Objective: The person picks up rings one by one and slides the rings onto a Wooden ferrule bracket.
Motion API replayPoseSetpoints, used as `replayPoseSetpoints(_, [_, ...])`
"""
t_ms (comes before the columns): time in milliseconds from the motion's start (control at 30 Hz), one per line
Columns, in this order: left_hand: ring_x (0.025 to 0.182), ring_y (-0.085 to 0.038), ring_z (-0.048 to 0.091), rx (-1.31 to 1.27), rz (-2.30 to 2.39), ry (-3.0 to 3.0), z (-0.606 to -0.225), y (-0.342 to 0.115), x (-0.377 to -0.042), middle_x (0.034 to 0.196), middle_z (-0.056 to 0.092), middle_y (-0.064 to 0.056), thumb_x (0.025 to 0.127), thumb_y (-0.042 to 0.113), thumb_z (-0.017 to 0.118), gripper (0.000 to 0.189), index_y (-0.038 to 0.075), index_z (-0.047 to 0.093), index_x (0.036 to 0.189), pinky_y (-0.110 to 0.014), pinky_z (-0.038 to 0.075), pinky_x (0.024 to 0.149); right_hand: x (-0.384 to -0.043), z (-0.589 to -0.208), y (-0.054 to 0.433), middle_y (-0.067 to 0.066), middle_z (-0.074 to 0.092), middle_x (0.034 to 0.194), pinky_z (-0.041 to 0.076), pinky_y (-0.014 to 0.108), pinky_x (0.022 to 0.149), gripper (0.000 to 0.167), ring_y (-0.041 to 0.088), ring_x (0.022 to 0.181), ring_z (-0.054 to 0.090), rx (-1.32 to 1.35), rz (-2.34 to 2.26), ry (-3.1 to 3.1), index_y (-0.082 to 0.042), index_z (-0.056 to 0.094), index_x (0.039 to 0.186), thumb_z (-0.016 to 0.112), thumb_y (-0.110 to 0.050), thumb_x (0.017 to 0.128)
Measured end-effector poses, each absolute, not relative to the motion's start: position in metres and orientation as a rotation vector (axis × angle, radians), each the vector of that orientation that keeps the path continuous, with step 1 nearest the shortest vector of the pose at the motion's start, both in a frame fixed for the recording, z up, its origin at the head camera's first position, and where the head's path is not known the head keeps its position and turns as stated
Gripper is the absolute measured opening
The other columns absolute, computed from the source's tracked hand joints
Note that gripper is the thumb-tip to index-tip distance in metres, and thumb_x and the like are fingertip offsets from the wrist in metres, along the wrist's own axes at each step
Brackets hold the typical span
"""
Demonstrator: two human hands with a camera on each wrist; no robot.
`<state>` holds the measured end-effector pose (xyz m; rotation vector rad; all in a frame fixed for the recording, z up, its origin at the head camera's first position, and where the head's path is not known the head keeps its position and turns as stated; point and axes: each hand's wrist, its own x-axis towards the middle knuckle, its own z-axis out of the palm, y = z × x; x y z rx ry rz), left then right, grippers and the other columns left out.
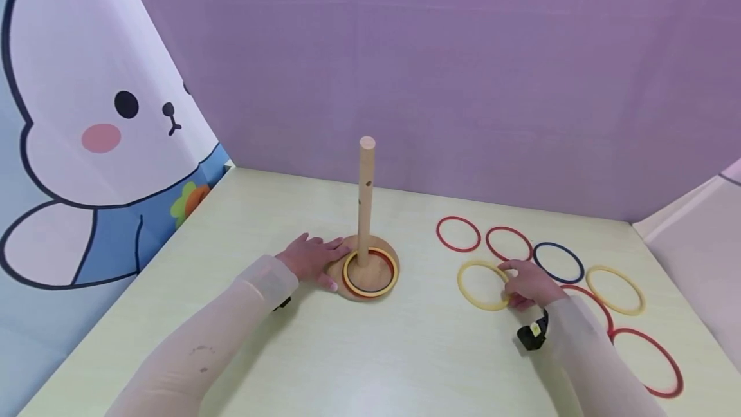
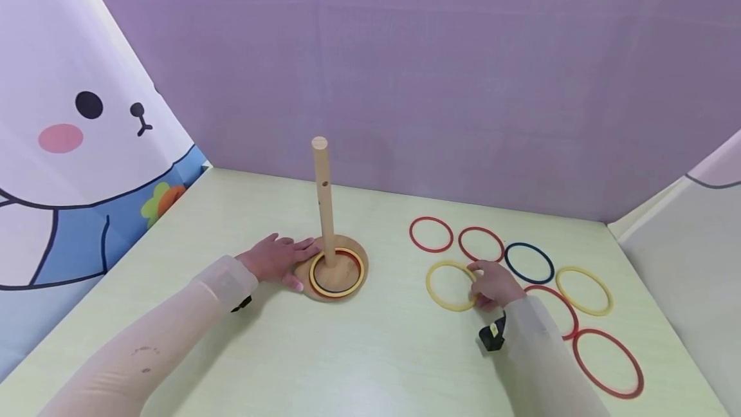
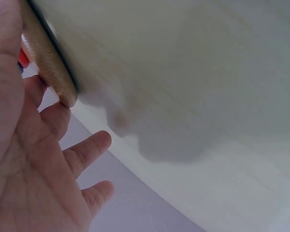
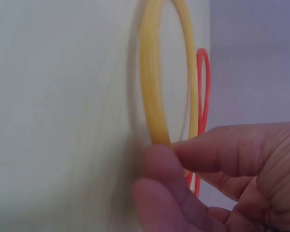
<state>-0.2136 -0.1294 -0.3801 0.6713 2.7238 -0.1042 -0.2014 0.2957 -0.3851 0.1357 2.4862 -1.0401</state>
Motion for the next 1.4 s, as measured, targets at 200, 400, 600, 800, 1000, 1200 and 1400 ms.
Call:
replayPoseSetpoints(200, [0.131,-0.037,0.040,0.687,-0.123,2.725,-0.379,-0.130,-0.213,0.155,0.029,-0.001,0.081,0.053,0.069,0.086,0.022,0.030,0.152,-0.058,0.023,0.109,-0.196,-0.383,0.292,0.011,0.056,0.076,0.054,0.033,0.056,0.061,0.020,0.057,0.057,0.094,-1.079,2.487,0.006,0.045,0.135,0.063,0.004,0.076])
replayPoseSetpoints(400, [0.130,-0.038,0.042,0.710,-0.118,2.721,-0.378,-0.130,-0.211,0.155,0.030,-0.003,0.082,0.053,0.069,0.085,0.021,0.031,0.151,-0.058,0.024,0.109,-0.191,-0.379,0.289,0.007,0.054,0.066,0.053,0.032,0.052,0.063,0.018,0.051,0.055,0.054,-1.073,2.520,0.009,0.044,0.136,0.057,0.006,0.074])
replayPoseSetpoints(600, [0.130,-0.038,0.042,0.709,-0.103,2.726,-0.379,-0.131,-0.212,0.155,0.031,-0.003,0.082,0.052,0.069,0.085,0.021,0.032,0.151,-0.059,0.023,0.109,-0.190,-0.370,0.283,0.009,0.056,0.067,0.054,0.031,0.051,0.066,0.016,0.050,0.056,-0.025,-1.066,2.526,0.012,0.042,0.137,0.052,0.008,0.072])
replayPoseSetpoints(800, [0.130,-0.038,0.042,0.706,-0.093,2.725,-0.381,-0.131,-0.213,0.155,0.030,-0.003,0.082,0.052,0.069,0.085,0.022,0.031,0.151,-0.059,0.023,0.109,-0.193,-0.356,0.275,0.012,0.059,0.075,0.056,0.033,0.054,0.063,0.018,0.054,0.060,-0.105,-1.109,2.512,0.011,0.039,0.139,0.051,0.006,0.078])
replayPoseSetpoints(1000, [0.129,-0.039,0.043,0.710,-0.105,2.733,-0.383,-0.133,-0.214,0.155,0.030,-0.003,0.081,0.053,0.069,0.086,0.021,0.031,0.151,-0.059,0.025,0.108,-0.196,-0.340,0.265,0.015,0.055,0.079,0.056,0.034,0.057,0.061,0.019,0.058,0.061,-0.125,-1.155,2.506,0.009,0.037,0.141,0.052,0.005,0.082])
replayPoseSetpoints(1200, [0.128,-0.039,0.044,0.723,-0.125,2.738,-0.385,-0.136,-0.215,0.155,0.031,-0.004,0.081,0.055,0.068,0.086,0.020,0.032,0.151,-0.059,0.026,0.107,-0.201,-0.321,0.258,0.013,0.059,0.079,0.056,0.034,0.060,0.060,0.021,0.059,0.062,-0.163,-1.214,2.471,0.010,0.035,0.142,0.054,0.003,0.085])
replayPoseSetpoints(1400, [0.129,-0.039,0.043,0.720,-0.126,2.726,-0.382,-0.136,-0.213,0.155,0.031,-0.005,0.082,0.054,0.068,0.086,0.020,0.031,0.151,-0.059,0.026,0.108,-0.208,-0.295,0.251,0.008,0.061,0.080,0.056,0.033,0.063,0.061,0.020,0.063,0.062,-0.162,-1.217,2.451,0.005,0.033,0.145,0.053,-0.002,0.088])
